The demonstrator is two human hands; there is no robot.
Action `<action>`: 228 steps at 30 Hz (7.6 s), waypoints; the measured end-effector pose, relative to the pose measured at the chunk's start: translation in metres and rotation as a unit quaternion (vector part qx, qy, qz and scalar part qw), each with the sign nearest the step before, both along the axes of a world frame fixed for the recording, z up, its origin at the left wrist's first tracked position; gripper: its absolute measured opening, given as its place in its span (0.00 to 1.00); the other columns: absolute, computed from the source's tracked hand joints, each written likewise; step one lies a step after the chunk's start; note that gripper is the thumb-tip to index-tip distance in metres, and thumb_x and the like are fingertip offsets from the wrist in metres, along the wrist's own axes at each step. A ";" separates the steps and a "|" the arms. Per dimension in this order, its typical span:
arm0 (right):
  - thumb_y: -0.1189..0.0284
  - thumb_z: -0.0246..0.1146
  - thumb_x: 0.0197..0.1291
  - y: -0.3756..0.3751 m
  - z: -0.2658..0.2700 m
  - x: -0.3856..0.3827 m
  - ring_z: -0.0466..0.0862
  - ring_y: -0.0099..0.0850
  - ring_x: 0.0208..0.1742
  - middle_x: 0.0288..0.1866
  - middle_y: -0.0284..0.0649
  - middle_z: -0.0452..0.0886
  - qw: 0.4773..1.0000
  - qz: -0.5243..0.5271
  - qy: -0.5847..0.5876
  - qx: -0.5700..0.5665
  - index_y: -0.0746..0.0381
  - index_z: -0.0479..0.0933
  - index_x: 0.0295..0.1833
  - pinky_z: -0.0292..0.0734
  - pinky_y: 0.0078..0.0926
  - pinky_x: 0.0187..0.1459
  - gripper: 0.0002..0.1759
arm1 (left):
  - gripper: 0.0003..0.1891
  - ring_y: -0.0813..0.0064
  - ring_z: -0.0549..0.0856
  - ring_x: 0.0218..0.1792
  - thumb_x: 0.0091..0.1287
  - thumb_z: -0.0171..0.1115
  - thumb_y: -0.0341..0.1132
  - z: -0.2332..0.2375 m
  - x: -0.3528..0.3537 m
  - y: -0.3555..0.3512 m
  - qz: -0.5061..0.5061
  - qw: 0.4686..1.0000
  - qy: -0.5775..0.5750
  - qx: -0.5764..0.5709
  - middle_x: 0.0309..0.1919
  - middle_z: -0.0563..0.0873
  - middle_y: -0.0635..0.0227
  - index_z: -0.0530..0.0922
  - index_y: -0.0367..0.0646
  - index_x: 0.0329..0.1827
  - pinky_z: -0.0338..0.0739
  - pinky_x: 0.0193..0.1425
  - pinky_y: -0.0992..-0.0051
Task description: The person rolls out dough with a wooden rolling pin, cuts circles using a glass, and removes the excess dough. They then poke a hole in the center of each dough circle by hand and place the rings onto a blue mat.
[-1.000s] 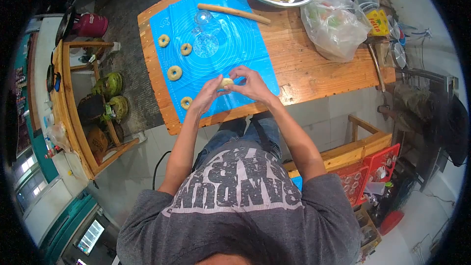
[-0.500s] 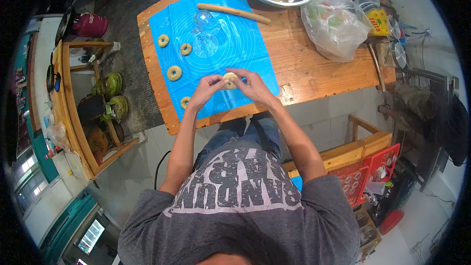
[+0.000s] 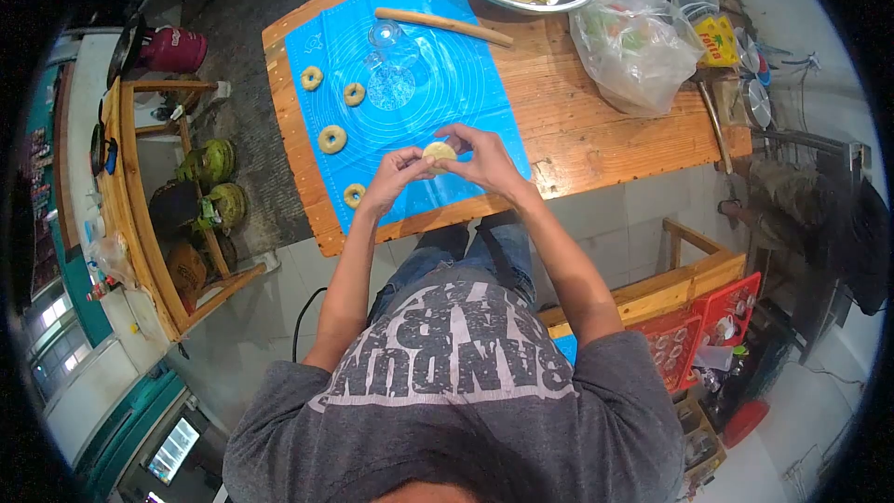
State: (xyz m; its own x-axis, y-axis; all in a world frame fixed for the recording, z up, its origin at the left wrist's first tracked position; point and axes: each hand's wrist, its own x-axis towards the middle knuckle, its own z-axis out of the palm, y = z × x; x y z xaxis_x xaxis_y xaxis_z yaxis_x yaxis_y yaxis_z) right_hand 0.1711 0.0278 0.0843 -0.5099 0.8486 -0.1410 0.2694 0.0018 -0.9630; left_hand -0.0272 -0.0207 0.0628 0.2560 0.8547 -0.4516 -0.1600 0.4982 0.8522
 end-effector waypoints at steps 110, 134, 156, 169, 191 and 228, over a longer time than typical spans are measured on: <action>0.75 0.57 0.50 -0.008 -0.009 -0.024 0.81 0.53 0.27 0.25 0.52 0.80 0.950 0.110 -0.235 0.176 0.57 0.56 0.71 0.74 0.51 0.27 0.38 | 0.36 0.60 0.74 0.63 0.74 0.51 0.43 0.048 0.037 0.024 0.206 0.973 -0.071 0.072 0.64 0.71 0.52 0.41 0.46 0.76 0.71 0.65 0.61; 0.77 0.59 0.52 -0.002 0.012 -0.023 0.83 0.46 0.27 0.24 0.43 0.81 0.912 0.169 -0.299 0.224 0.51 0.60 0.65 0.75 0.46 0.23 0.33 | 0.31 0.58 0.75 0.62 0.74 0.48 0.51 0.031 0.023 0.027 0.173 0.965 -0.182 -0.068 0.61 0.75 0.49 0.53 0.43 0.72 0.69 0.66 0.58; 0.73 0.62 0.55 0.005 0.093 -0.009 0.77 0.28 0.19 0.31 0.36 0.80 0.983 -0.070 -0.059 0.160 0.52 0.55 0.75 0.72 0.28 0.22 0.41 | 0.34 0.62 0.69 0.67 0.74 0.39 0.58 0.025 -0.010 0.016 0.142 0.979 -0.142 -0.011 0.68 0.68 0.55 0.58 0.42 0.73 0.65 0.69 0.60; 0.83 0.61 0.52 0.000 0.103 -0.007 0.78 0.22 0.20 0.27 0.35 0.82 0.928 -0.058 0.028 0.368 0.64 0.64 0.68 0.74 0.20 0.27 0.34 | 0.24 0.66 0.75 0.61 0.76 0.44 0.47 0.027 -0.011 0.039 0.122 0.986 -0.110 0.028 0.61 0.76 0.57 0.65 0.40 0.67 0.69 0.64 0.65; 0.80 0.65 0.51 -0.003 0.131 -0.027 0.79 0.31 0.16 0.21 0.39 0.78 0.948 -0.077 0.060 0.304 0.65 0.77 0.43 0.72 0.28 0.18 0.12 | 0.22 0.72 0.77 0.56 0.76 0.46 0.46 0.030 -0.012 0.021 0.157 0.983 -0.091 -0.017 0.57 0.78 0.61 0.69 0.41 0.64 0.72 0.61 0.69; 0.74 0.70 0.46 -0.008 0.131 -0.036 0.84 0.41 0.29 0.33 0.44 0.83 0.921 -0.006 0.047 0.388 0.64 0.79 0.42 0.79 0.33 0.29 0.15 | 0.22 0.71 0.76 0.59 0.75 0.48 0.45 0.029 -0.026 0.019 0.138 0.988 -0.063 -0.005 0.56 0.80 0.61 0.68 0.42 0.65 0.70 0.62 0.67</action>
State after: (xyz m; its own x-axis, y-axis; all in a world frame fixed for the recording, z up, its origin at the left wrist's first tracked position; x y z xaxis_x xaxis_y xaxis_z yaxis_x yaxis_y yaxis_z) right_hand 0.1353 0.0196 0.2153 -0.4788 0.6813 0.5537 0.1901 0.6962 -0.6923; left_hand -0.0527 -0.0018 0.0919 0.0683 0.8958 -0.4392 -0.3953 0.4285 0.8125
